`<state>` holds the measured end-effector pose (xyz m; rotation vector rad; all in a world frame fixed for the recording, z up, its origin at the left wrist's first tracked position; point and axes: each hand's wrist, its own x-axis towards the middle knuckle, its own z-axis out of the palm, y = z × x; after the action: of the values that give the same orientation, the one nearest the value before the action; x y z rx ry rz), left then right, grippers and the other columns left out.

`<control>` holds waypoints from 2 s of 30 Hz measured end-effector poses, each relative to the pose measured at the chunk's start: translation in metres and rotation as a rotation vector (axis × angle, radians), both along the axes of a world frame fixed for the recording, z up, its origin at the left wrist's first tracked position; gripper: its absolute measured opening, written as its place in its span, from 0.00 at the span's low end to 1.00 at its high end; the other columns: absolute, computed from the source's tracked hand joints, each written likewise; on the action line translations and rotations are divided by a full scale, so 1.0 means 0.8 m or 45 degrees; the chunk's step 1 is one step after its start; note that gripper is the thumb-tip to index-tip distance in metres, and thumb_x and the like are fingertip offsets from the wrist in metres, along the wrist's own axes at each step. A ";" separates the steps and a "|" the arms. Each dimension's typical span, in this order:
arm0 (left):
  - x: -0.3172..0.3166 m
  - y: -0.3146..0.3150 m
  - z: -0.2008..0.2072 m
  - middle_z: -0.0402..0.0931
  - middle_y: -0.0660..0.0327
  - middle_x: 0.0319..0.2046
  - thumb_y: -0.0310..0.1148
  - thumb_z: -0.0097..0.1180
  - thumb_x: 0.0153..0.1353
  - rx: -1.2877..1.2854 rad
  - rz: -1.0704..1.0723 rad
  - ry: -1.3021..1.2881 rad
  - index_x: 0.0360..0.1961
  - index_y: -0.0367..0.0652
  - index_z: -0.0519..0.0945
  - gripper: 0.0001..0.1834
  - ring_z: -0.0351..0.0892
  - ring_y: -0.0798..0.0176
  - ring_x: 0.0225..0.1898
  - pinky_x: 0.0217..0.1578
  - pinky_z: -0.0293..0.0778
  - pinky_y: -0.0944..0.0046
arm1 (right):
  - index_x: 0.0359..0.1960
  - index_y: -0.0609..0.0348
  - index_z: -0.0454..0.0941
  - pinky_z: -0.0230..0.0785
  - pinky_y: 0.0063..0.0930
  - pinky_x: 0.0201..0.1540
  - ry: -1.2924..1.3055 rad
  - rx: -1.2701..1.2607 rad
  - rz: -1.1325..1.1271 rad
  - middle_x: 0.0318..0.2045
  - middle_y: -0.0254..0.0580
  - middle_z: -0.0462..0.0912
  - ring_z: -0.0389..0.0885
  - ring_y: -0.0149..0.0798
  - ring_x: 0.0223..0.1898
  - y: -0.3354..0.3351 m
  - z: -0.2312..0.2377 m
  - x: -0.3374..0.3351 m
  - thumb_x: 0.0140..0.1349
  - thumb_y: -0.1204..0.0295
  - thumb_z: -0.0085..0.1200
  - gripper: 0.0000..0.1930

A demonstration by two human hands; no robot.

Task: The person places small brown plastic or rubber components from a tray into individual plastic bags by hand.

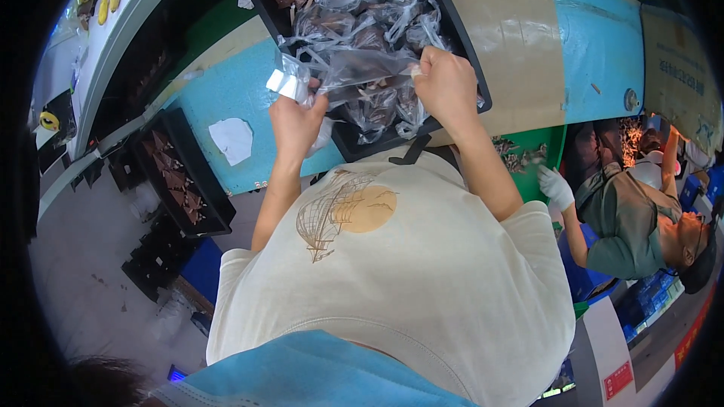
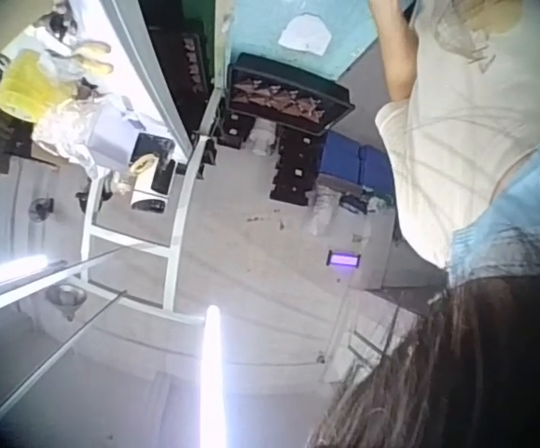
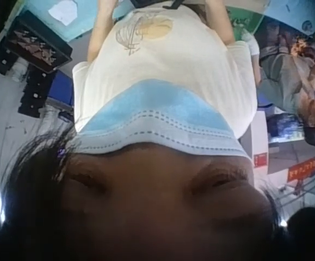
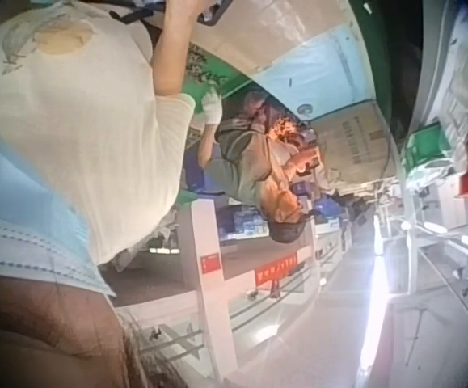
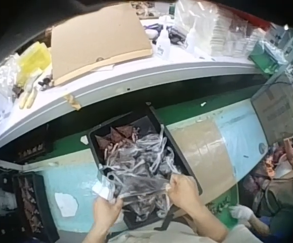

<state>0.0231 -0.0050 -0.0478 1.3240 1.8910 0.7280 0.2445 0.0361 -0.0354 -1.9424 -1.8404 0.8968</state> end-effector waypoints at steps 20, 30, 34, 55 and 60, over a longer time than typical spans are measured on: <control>0.000 0.004 0.036 0.74 0.58 0.19 0.53 0.67 0.37 -0.136 -0.385 0.090 0.32 0.40 0.77 0.28 0.74 0.57 0.20 0.24 0.70 0.61 | 0.29 0.63 0.69 0.64 0.24 0.26 0.402 -0.140 0.054 0.20 0.40 0.72 0.70 0.31 0.20 -0.005 0.056 -0.016 0.50 0.83 0.53 0.07; 0.020 -0.010 -0.003 0.73 0.50 0.12 0.52 0.65 0.37 -0.153 -0.280 0.710 0.21 0.34 0.77 0.27 0.75 0.47 0.17 0.20 0.71 0.55 | 0.30 0.62 0.70 0.64 0.23 0.26 0.449 -0.118 -0.037 0.20 0.39 0.72 0.68 0.29 0.20 -0.016 0.059 -0.018 0.48 0.83 0.54 0.08; -0.010 -0.013 0.006 0.75 0.56 0.15 0.42 0.65 0.43 -0.263 -0.139 0.208 0.22 0.36 0.78 0.18 0.76 0.57 0.17 0.21 0.70 0.61 | 0.32 0.63 0.70 0.67 0.28 0.29 0.261 -0.064 -0.027 0.24 0.44 0.74 0.73 0.37 0.23 -0.017 0.068 -0.008 0.48 0.84 0.52 0.09; 0.031 0.006 0.032 0.76 0.64 0.27 0.27 0.57 0.54 -0.175 -0.236 -1.290 0.32 0.37 0.77 0.06 0.73 0.73 0.28 0.30 0.70 0.73 | 0.41 0.64 0.71 0.67 0.22 0.41 0.918 0.058 0.276 0.33 0.34 0.74 0.72 0.28 0.37 0.000 0.059 -0.023 0.52 0.87 0.45 0.14; 0.023 0.010 0.035 0.75 0.65 0.25 0.27 0.56 0.55 -0.246 -0.429 -1.333 0.33 0.38 0.76 0.05 0.72 0.73 0.27 0.29 0.69 0.72 | 0.38 0.63 0.71 0.66 0.16 0.37 1.360 -0.564 0.288 0.30 0.31 0.74 0.71 0.21 0.33 -0.003 0.033 -0.018 0.58 0.77 0.50 0.07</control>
<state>0.0413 0.0027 -0.0196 0.8263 0.8479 0.8060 0.2300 0.0334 -0.0089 -0.9961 -1.2383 2.0219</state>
